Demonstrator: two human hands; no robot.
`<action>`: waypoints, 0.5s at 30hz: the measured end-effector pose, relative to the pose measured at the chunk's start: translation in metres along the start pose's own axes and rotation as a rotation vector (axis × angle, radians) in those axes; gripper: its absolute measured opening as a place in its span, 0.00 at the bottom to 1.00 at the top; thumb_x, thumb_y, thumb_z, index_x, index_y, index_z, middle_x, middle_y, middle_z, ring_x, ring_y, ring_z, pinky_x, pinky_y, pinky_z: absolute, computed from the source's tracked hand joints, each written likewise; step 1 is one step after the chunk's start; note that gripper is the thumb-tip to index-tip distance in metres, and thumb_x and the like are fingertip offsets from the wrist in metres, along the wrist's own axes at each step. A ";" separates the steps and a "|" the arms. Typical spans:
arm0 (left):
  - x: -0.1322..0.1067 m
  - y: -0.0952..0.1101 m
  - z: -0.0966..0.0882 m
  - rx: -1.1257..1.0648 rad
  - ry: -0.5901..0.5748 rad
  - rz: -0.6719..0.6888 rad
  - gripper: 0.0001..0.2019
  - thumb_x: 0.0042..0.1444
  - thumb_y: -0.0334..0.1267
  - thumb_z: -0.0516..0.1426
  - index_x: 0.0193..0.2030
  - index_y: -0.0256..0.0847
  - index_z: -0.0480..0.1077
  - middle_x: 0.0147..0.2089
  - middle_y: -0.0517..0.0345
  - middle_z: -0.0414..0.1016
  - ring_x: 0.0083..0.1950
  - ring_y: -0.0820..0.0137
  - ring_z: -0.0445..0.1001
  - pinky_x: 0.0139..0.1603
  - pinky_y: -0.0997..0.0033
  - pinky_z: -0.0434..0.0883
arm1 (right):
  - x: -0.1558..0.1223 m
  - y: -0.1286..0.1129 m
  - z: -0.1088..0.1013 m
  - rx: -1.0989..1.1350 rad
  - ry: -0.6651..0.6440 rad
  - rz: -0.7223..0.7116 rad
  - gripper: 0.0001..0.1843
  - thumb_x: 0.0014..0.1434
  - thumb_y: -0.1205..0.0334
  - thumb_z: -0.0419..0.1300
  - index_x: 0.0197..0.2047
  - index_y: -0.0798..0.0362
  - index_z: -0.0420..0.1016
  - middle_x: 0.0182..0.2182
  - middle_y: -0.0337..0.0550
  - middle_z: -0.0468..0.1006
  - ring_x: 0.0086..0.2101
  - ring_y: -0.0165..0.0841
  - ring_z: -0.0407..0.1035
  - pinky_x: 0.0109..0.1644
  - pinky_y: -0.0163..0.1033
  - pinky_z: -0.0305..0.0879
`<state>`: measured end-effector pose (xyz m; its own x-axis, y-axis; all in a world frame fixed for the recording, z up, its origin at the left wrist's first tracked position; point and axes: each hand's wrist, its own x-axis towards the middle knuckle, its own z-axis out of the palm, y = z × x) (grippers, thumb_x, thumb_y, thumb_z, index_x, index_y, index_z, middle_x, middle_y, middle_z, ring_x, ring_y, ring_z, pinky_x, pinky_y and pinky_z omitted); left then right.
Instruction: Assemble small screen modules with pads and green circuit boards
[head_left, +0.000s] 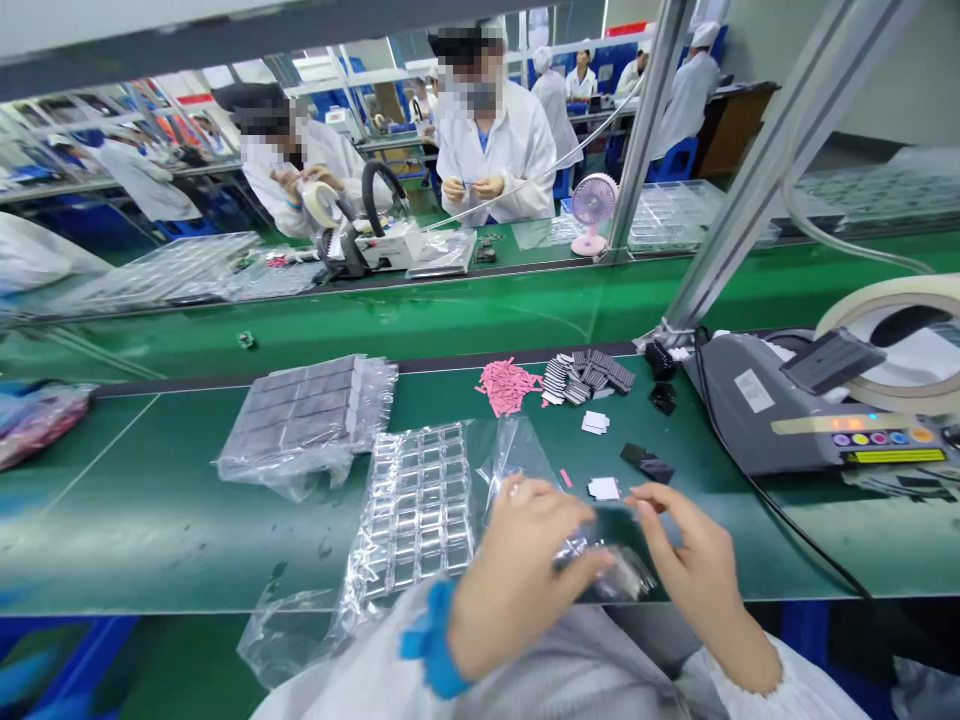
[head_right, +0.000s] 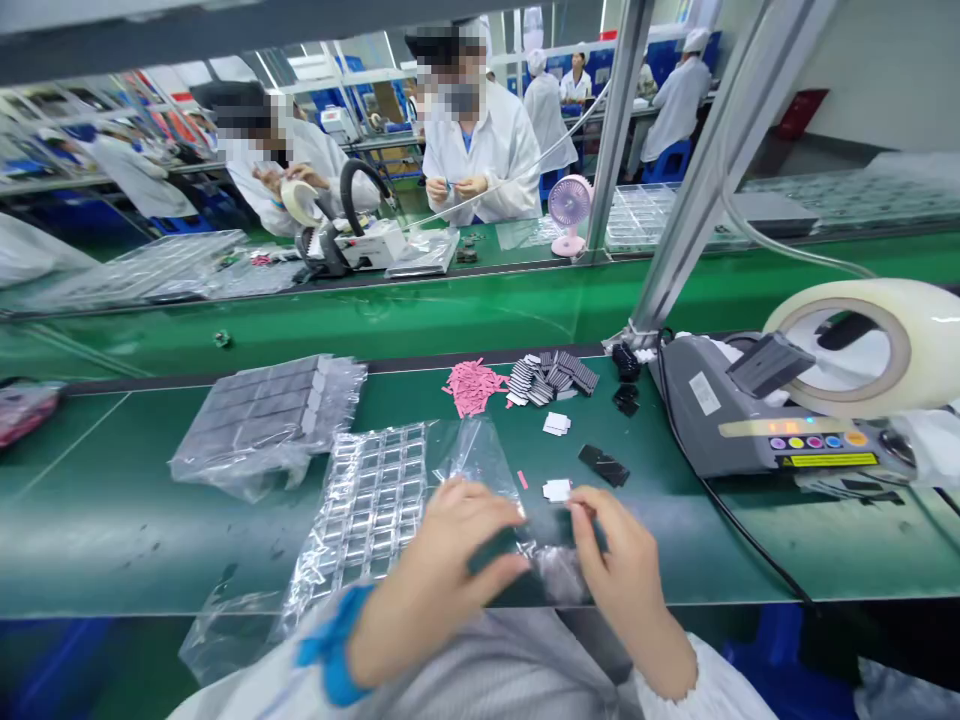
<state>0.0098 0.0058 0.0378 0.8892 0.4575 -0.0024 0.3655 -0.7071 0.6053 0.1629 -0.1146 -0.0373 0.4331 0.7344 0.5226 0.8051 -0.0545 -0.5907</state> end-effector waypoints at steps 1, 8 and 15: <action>-0.011 -0.008 -0.016 0.060 0.030 -0.020 0.09 0.56 0.44 0.55 0.38 0.44 0.71 0.37 0.58 0.78 0.42 0.65 0.71 0.50 0.57 0.67 | 0.000 -0.009 0.006 0.036 -0.057 -0.038 0.08 0.65 0.65 0.49 0.40 0.53 0.68 0.32 0.42 0.78 0.32 0.32 0.73 0.36 0.34 0.69; -0.073 -0.083 -0.012 0.358 0.109 -0.223 0.08 0.52 0.26 0.54 0.32 0.40 0.73 0.37 0.52 0.77 0.42 0.59 0.70 0.48 0.47 0.64 | -0.002 -0.072 0.060 0.220 -0.513 -0.431 0.15 0.63 0.69 0.47 0.49 0.49 0.68 0.52 0.38 0.73 0.53 0.31 0.63 0.58 0.40 0.60; -0.100 -0.090 0.031 0.365 0.113 -0.290 0.07 0.58 0.34 0.53 0.35 0.39 0.73 0.46 0.50 0.76 0.51 0.55 0.67 0.55 0.40 0.55 | -0.027 -0.055 0.109 0.124 -0.587 -0.511 0.11 0.62 0.69 0.53 0.44 0.49 0.74 0.43 0.40 0.79 0.49 0.38 0.68 0.59 0.53 0.55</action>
<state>-0.1038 0.0067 -0.0412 0.7082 0.7053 -0.0306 0.6848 -0.6757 0.2731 0.0628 -0.0575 -0.0855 -0.2911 0.8870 0.3585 0.7805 0.4369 -0.4472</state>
